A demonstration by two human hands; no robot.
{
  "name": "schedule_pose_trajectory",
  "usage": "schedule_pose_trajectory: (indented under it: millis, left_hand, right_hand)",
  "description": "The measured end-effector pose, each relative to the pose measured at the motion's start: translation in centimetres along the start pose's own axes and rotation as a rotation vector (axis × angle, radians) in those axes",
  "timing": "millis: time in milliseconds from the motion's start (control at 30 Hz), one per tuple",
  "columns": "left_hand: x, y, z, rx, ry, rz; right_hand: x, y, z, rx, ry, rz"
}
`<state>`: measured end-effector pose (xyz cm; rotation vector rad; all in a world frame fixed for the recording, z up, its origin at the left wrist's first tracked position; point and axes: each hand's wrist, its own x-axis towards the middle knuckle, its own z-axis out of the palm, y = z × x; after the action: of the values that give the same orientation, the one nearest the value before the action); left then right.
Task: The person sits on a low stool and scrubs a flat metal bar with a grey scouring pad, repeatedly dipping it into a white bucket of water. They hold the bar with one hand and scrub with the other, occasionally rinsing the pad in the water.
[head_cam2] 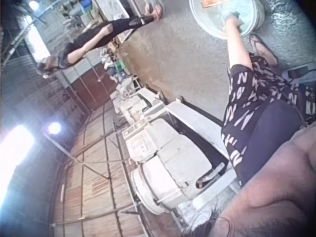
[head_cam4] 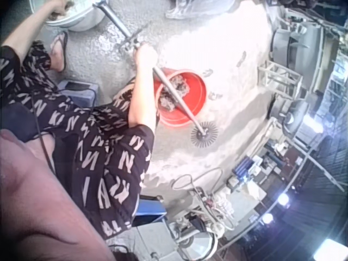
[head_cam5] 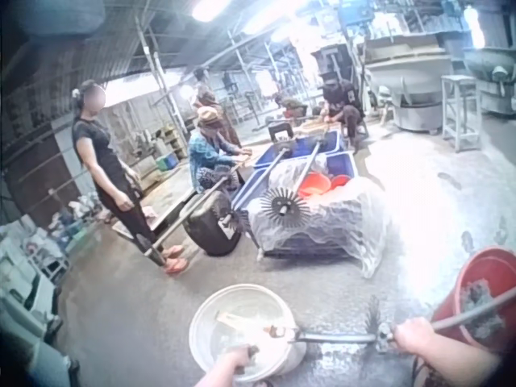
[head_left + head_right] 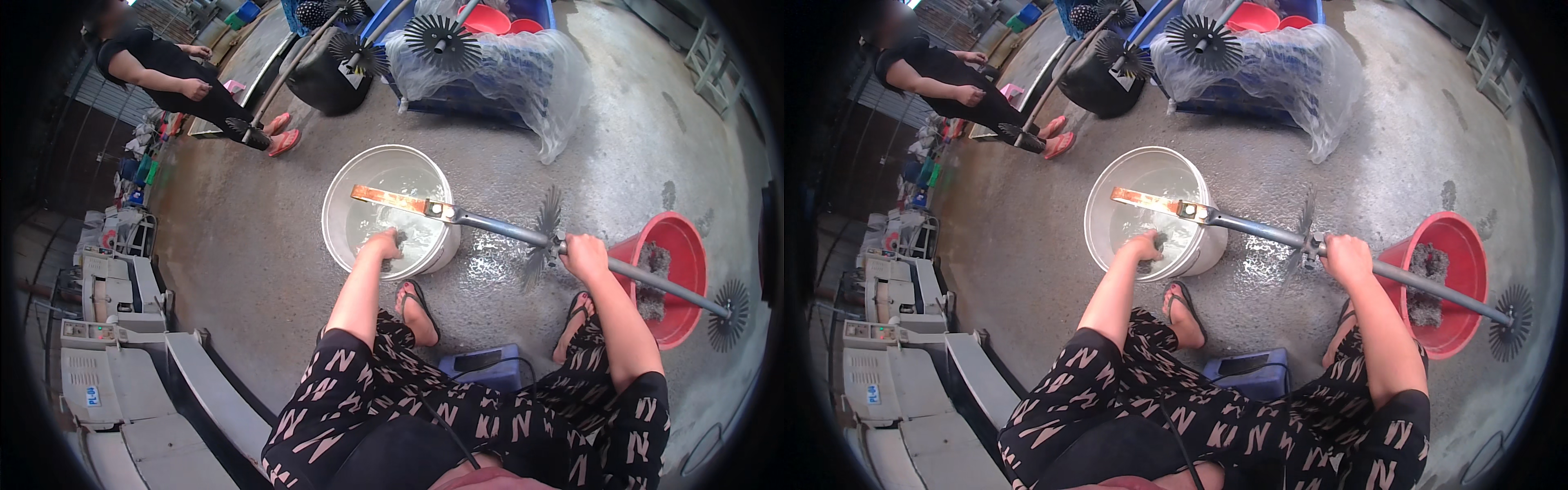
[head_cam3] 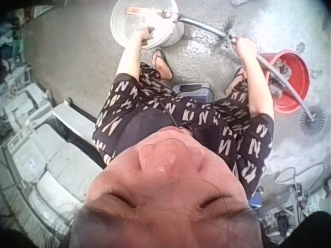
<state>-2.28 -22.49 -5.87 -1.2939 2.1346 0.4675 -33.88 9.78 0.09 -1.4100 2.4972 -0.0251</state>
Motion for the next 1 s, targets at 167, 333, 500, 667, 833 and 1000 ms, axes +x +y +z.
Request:
schedule_pose_trajectory:
  millis: [167,333,500,667,833,1000]
  left_hand:
    - [-1.4,1.9,-0.8,-0.047,-0.022,0.058]
    - [-12.7,6.3,-5.8,-0.580,0.593,0.123]
    - [-12.5,10.6,-3.9,-0.294,0.991,0.291]
    - [-12.5,8.4,-1.0,-0.164,0.984,0.233]
    - [-13.6,11.8,-2.0,-0.414,1.039,0.312]
    - [-12.5,11.5,-1.1,-0.339,0.846,0.109]
  right_hand:
    - [0.0,0.1,0.1,-0.005,0.015,-0.011]
    - [0.0,0.7,0.8,-0.020,0.039,0.000]
    - [0.1,0.0,0.5,0.002,0.054,-0.038]
    - [0.1,0.6,1.1,-0.011,0.061,-0.030]
    - [0.0,0.2,0.7,-0.010,0.038,-0.039]
    - [0.1,0.5,1.1,-0.005,0.058,-0.020]
